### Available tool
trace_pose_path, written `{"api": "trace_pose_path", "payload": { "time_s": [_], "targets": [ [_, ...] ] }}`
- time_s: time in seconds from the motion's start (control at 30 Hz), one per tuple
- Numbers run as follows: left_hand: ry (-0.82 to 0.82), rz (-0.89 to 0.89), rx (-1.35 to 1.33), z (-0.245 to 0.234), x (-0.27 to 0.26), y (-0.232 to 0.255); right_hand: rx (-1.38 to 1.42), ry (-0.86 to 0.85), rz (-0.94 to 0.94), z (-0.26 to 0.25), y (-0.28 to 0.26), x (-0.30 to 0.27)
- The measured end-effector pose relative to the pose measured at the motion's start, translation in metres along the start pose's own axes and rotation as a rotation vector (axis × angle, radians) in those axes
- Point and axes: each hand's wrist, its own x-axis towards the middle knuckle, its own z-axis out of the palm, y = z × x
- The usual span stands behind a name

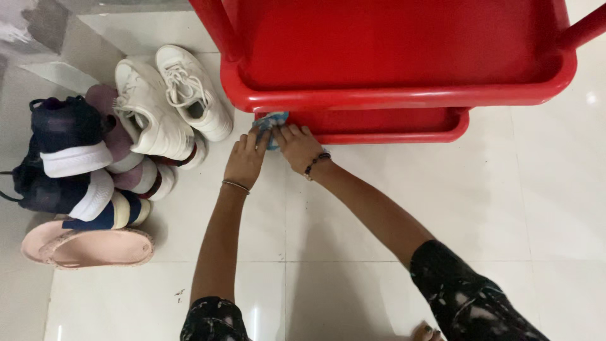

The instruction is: The person wipes the shelves of a red plastic shoe rack with a cloth, then places several pairs of shoes and slippers from the floor onto the rack shelves.

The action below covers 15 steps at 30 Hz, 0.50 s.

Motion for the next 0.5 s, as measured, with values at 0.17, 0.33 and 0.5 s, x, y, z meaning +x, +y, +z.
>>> {"api": "trace_pose_path", "payload": {
  "time_s": [0.17,0.33,0.5],
  "targets": [
    [-0.163,-0.121,-0.287,0.014,0.008,0.057,-0.106,0.015,-0.028,0.002,0.047,-0.048],
    [-0.103,0.023,-0.323,0.020,0.033,0.117,-0.172,0.055,-0.004,-0.007,0.098,-0.104],
    [-0.097,0.088,-0.277,0.033,0.072,0.178,-0.281,0.073,0.053,-0.015,0.144,-0.154]
  ]
}}
